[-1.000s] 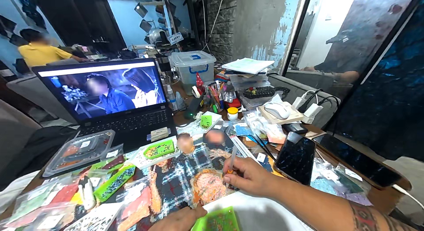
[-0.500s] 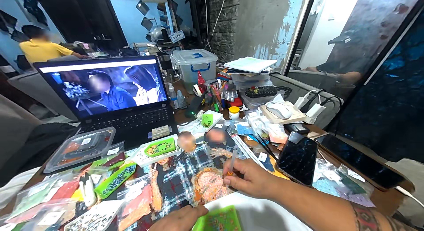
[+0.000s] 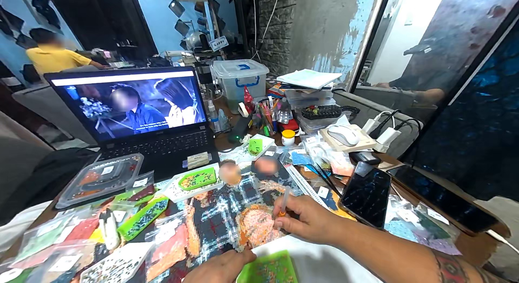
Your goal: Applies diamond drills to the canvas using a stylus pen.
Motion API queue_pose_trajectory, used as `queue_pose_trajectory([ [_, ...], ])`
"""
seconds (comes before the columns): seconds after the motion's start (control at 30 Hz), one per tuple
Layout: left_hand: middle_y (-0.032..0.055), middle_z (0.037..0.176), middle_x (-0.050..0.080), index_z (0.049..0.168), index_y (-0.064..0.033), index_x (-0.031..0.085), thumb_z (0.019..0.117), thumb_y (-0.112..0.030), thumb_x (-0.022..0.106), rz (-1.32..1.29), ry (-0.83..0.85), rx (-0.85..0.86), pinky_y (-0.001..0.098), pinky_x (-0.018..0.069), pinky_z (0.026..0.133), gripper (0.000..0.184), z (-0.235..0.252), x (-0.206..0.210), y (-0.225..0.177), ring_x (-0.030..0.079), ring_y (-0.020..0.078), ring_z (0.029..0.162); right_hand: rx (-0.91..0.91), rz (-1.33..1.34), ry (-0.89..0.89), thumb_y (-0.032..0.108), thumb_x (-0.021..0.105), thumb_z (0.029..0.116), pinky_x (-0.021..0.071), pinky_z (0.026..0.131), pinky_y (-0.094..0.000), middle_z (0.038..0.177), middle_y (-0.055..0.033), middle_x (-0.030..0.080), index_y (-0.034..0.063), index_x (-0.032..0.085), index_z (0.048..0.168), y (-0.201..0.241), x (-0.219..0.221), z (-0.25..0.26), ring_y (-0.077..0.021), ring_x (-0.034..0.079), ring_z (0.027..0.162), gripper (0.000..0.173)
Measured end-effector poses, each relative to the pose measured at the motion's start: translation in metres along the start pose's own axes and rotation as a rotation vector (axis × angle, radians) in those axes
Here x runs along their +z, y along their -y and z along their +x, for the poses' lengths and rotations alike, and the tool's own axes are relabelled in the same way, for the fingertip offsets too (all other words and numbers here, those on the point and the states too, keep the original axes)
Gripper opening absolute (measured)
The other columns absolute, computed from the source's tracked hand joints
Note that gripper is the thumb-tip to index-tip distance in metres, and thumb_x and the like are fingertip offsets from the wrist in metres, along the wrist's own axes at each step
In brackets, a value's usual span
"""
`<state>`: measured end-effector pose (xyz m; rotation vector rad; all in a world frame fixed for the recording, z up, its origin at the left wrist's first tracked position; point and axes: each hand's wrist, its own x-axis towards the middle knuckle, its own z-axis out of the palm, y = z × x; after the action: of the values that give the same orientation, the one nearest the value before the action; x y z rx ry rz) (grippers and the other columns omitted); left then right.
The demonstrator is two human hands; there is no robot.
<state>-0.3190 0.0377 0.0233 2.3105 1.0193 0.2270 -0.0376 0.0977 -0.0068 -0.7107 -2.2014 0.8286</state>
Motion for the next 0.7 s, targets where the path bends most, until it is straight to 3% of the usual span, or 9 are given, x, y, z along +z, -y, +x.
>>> queue_pose_trajectory([
  [0.33, 0.0242, 0.103, 0.07, 0.132, 0.0023, 0.064, 0.0916, -0.028, 0.076, 0.003, -0.025, 0.004, 0.0617, 0.0545, 0.081, 0.052, 0.0, 0.001, -0.0015, 0.069, 0.041, 0.09, 0.013, 0.008, -0.003, 0.021, 0.056, 0.106, 0.0517, 0.066, -0.0222, 0.079, -0.0102, 0.063, -0.0036, 0.061, 0.111, 0.0016, 0.0014, 0.0008, -0.0084, 0.059, 0.068, 0.026],
  [0.7, 0.0239, 0.103, 0.07, 0.133, 0.0024, 0.064, 0.0921, -0.029, 0.076, 0.008, -0.015, 0.002, 0.0608, 0.0545, 0.081, 0.053, 0.0005, 0.0008, -0.0019, 0.069, 0.0406, 0.089, 0.009, 0.016, -0.024, 0.022, 0.058, 0.1054, 0.0501, 0.065, -0.0191, 0.079, -0.0083, 0.062, -0.003, 0.062, 0.111, 0.0022, 0.0011, -0.0001, -0.0053, 0.058, 0.067, 0.026],
])
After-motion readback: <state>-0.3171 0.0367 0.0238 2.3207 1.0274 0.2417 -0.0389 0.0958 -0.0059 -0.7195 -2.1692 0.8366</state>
